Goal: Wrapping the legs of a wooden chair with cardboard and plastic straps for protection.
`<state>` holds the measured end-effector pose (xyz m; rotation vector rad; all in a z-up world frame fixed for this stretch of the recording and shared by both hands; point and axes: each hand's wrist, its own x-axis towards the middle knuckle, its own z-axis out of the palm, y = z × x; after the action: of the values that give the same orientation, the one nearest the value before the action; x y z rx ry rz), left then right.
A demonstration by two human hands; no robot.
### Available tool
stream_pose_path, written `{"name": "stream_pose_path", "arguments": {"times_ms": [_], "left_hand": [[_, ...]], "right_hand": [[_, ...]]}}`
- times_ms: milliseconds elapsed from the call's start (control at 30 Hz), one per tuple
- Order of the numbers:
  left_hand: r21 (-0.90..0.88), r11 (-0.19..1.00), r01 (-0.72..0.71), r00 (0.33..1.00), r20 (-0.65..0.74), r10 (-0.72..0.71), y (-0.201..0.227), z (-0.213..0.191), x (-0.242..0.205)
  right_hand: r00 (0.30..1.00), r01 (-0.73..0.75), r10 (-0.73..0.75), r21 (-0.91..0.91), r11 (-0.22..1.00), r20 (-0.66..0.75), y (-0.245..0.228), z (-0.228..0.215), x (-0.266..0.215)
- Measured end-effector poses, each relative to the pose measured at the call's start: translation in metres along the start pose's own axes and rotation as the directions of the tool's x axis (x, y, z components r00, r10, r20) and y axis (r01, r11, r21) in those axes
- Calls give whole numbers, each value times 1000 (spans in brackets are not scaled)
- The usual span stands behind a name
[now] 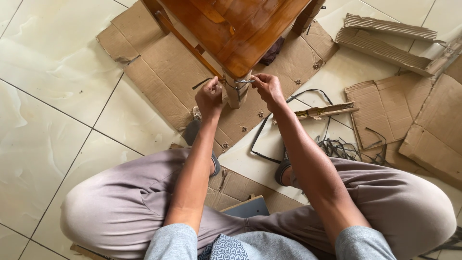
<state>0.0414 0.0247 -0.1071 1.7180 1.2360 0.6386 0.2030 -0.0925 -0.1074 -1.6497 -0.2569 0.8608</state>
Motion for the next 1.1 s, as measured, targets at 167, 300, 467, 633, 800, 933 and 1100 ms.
{"name": "stream_pose_path", "arguments": {"times_ms": [167,300,467,633,800,933,1100], "left_hand": [[139,988,-60,998,29,57,1,-7,-15],[155,964,-215,972,-61,227,-29,6,-18],[226,927,-301,929,-151,339,-42,10,-29],[126,974,-189,982,-7,191,-39,5,-39],[-196,972,127,988,112,-106,-70,29,-30],[-427,867,257,964,173,-200,-38,16,-43],[-546,769,333,939,263,-220,-27,9,-49]], "right_hand": [[999,25,-26,-28,999,-31,1,-1,-19],[996,58,-61,-42,997,-61,2,0,-37],[993,77,-81,-49,996,-86,2,4,-58],[988,103,-110,-70,992,-107,9,5,-65],[982,162,-160,5,987,-101,17,1,-71],[985,159,-155,40,986,-80,22,-1,-73],[987,160,-155,125,979,-49,25,0,-74]]}}
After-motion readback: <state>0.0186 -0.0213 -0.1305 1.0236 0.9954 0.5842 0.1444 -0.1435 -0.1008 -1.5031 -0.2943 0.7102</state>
